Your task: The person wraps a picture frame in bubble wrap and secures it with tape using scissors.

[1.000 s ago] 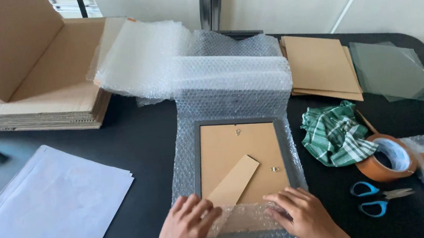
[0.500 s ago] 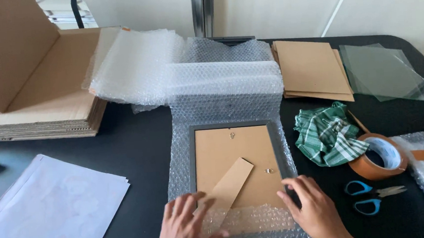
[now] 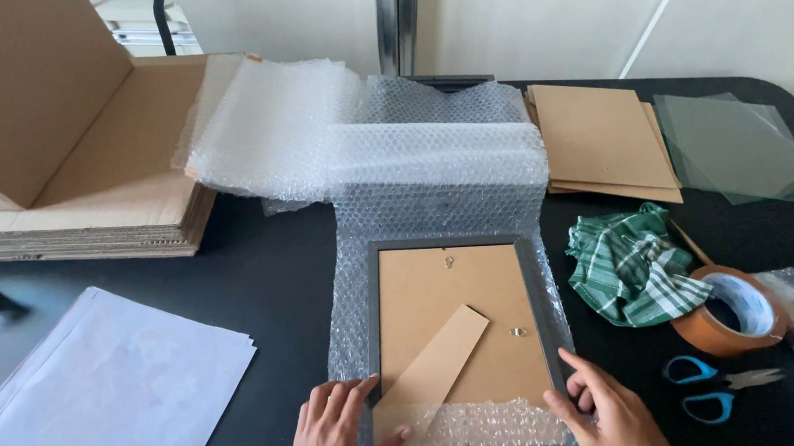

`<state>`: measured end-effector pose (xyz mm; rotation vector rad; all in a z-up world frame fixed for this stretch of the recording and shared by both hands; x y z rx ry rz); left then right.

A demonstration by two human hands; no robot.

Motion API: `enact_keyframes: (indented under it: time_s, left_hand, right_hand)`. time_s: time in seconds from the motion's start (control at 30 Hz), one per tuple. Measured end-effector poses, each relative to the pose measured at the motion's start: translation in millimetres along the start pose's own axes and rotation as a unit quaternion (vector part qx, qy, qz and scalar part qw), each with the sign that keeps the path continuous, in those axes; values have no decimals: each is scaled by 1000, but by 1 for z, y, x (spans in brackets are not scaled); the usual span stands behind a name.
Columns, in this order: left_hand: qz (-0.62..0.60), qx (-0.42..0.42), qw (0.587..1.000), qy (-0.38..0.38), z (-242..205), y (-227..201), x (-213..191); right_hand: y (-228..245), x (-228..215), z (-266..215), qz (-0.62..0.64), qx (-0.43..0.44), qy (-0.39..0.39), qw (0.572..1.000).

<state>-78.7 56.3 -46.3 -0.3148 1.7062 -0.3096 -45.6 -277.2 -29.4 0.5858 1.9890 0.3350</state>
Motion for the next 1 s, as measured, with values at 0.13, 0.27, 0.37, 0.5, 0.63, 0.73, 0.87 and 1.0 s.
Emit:
enact_keyframes:
  time_s: [0.13, 0.27, 0.37, 0.5, 0.63, 0.73, 0.87, 1.0]
  left_hand:
    - [-50, 40, 990, -125, -11, -12, -26]
    - [-64, 110, 954, -272, -27, -25, -53]
    - [-85, 75, 958, -262, -25, -20, -50]
    - [-90, 29, 973, -212, -20, -10, -36]
    - [-84, 22, 972, -219, -19, -6, -34]
    - [-84, 0, 980, -183, -14, -2, -29]
    - [-88, 47, 960, -263, -24, -14, -46]
    - [-85, -22, 980, -177, -13, -3, -32]
  right_hand:
    - [-6, 1, 3, 22, 1, -22, 1000]
    - [-16, 5, 12, 7, -6, -2, 1000]
    - [-6, -2, 2, 38, 0, -9, 999]
    - [-10, 0, 3, 32, -15, -20, 999]
    - [-16, 5, 11, 16, -107, -59, 992]
    - [-8, 0, 8, 16, -78, -21, 997]
    - [-11, 4, 8, 33, -38, 38, 998]
    - [-15, 6, 11, 60, -50, 46, 996]
Point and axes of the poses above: each hand's wrist, its own z-axis towards the middle knuckle, its own x-axis out of the palm, y = z × x, the point moved 9 cm from there along z, towards the middle knuckle, and after that the axes turned 6 degrees about y, right-handed, at the moved point
